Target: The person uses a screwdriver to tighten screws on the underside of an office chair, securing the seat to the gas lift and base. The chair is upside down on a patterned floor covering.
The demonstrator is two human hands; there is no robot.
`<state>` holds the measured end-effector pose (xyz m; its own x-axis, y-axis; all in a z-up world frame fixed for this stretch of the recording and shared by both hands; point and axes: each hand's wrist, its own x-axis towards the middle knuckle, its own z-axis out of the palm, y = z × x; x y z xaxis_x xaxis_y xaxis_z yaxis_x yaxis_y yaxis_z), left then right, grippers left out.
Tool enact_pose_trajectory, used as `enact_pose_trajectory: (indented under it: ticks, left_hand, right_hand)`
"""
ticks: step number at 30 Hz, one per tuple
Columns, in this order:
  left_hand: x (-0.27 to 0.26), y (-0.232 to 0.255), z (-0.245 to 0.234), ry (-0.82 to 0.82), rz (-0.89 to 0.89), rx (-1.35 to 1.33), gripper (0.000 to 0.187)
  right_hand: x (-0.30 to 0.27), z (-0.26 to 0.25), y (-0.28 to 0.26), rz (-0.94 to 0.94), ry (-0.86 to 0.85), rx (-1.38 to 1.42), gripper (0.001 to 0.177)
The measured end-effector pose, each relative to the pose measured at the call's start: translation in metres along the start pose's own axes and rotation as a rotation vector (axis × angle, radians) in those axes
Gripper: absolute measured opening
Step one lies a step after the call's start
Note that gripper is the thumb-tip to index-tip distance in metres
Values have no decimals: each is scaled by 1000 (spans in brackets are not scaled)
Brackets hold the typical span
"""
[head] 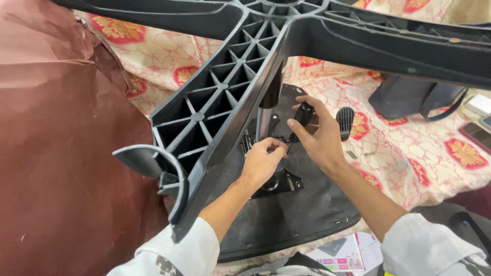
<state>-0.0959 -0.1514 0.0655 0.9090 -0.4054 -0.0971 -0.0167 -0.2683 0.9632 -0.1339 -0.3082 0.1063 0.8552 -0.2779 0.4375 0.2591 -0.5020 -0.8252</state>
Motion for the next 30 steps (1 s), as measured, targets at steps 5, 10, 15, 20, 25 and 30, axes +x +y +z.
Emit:
enact_pose_trajectory:
  ticks: [5,10,15,20,25,30]
  left_hand:
    - [2,-1,0,-9,51,10,31]
    - [1,0,7,36,6,-39,30]
    - [7,5,0,-81,-110,-121,37]
    - [14,-1,-2,94,-109,-190,46]
    - [31,-12,6,496,-123,-80,34]
    - [55,-27,5,468,297,-167,28]
  right_hand:
    - [-14,-2,-1,-23,86,-53,60]
    - [-2,-12,14,-57,84,-77,62]
    - [21,-21,25,-113,49,51,72]
    - [54,-33,36,-58,104,106,64]
    - [74,-34,48,-86,187,83,50]
    - [79,-31,61,-107,202,88,48]
